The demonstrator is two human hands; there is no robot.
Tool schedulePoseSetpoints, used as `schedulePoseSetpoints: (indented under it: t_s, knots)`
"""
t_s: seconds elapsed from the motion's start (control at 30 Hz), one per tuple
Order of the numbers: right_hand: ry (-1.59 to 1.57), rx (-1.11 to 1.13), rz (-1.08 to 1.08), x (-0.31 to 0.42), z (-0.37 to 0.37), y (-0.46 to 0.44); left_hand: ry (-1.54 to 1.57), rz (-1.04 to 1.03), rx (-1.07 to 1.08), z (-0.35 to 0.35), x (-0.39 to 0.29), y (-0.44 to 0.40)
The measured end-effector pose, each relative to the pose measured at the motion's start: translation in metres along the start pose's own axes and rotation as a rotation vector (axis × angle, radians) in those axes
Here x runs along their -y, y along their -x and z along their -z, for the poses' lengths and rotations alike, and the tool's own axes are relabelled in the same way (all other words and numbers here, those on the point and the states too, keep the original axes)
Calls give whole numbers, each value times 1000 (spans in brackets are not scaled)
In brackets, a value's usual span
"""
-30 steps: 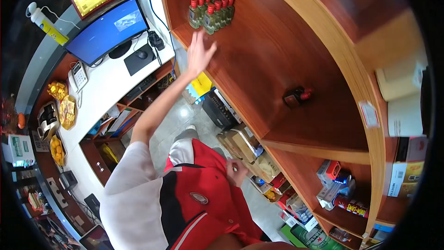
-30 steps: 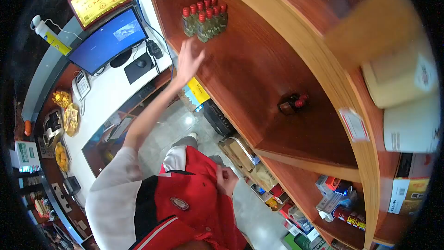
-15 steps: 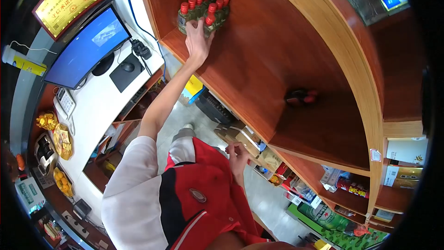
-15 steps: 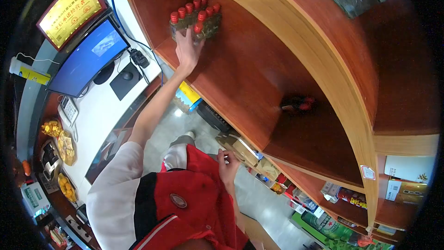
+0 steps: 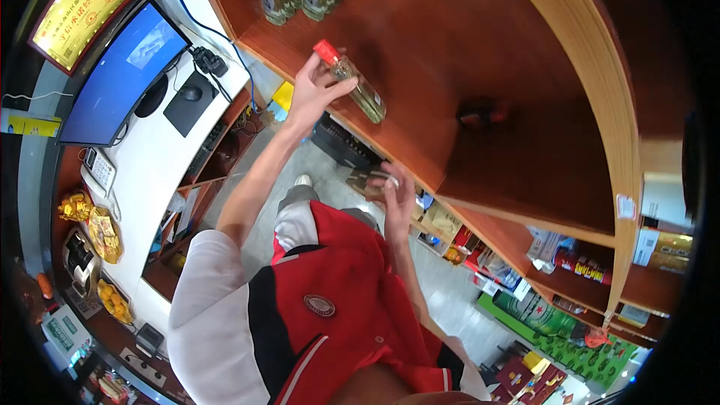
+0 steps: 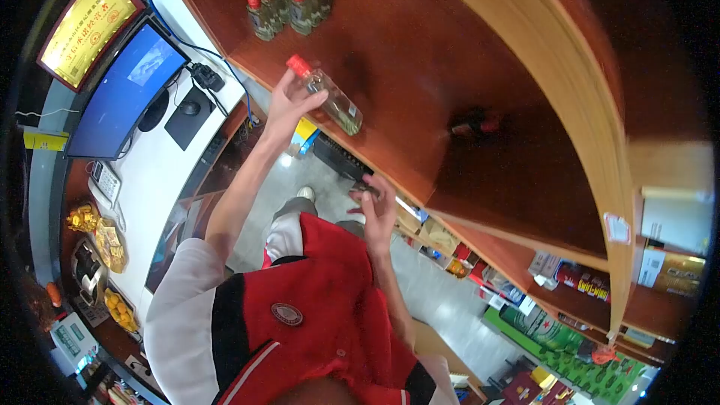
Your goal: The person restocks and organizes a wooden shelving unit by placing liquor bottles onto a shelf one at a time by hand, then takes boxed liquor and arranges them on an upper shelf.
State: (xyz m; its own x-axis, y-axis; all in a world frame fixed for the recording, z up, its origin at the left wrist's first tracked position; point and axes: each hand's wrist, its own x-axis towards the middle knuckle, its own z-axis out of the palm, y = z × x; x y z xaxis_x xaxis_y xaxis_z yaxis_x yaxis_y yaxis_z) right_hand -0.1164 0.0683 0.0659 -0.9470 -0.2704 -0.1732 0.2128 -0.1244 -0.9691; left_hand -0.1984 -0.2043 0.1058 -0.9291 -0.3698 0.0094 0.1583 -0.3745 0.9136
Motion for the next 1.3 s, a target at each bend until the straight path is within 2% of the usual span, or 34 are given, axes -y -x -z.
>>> schedulePoseSetpoints:
  t_s: [0.03,0.1,0.2,0.23,0.3,0.33,0.47,0.5,0.53,0.6,0.7,0.73,0.77,0.87,0.97,1.1,1.17,1.2,1.3]
  knots:
    - [-17,18,43,4,3,0,-7,14,9,-4,6,16]
    - [-78,75,87,20,7,4,379,164,185,-12,22,47]
    - [90,75,252,29,18,21,483,237,272,-28,50,95]
    - [84,75,249,31,26,29,476,240,269,-35,60,111]
    - [605,56,542,35,47,44,499,289,250,-51,80,140]
    - [671,-7,628,38,54,51,516,307,265,-59,87,154]
    - [797,-52,650,24,132,83,512,383,151,-111,116,212]
    - [788,-113,648,28,150,91,489,408,199,-128,117,223]
    - [840,-108,602,29,169,103,348,404,182,-143,117,234]
    - [888,-115,497,26,204,127,87,342,157,-176,122,255]
    - [872,-204,475,6,253,150,-53,302,219,-239,131,282]
    - [877,-240,477,1,267,156,-134,201,223,-258,143,288]
    - [867,-262,476,-1,281,158,-146,202,243,-277,153,290]
    - [906,-420,477,4,318,156,-519,-71,299,-334,176,282]
    - [937,-583,402,13,349,139,-614,-93,344,-392,187,265]
    - [888,-651,493,30,391,99,-582,-227,347,-448,214,241]
    - [898,-660,469,24,408,78,-758,-187,348,-463,229,229]
    - [918,-653,493,21,416,68,-852,-301,374,-470,231,224]
    - [890,-701,511,19,432,49,-696,-341,404,-485,250,214]
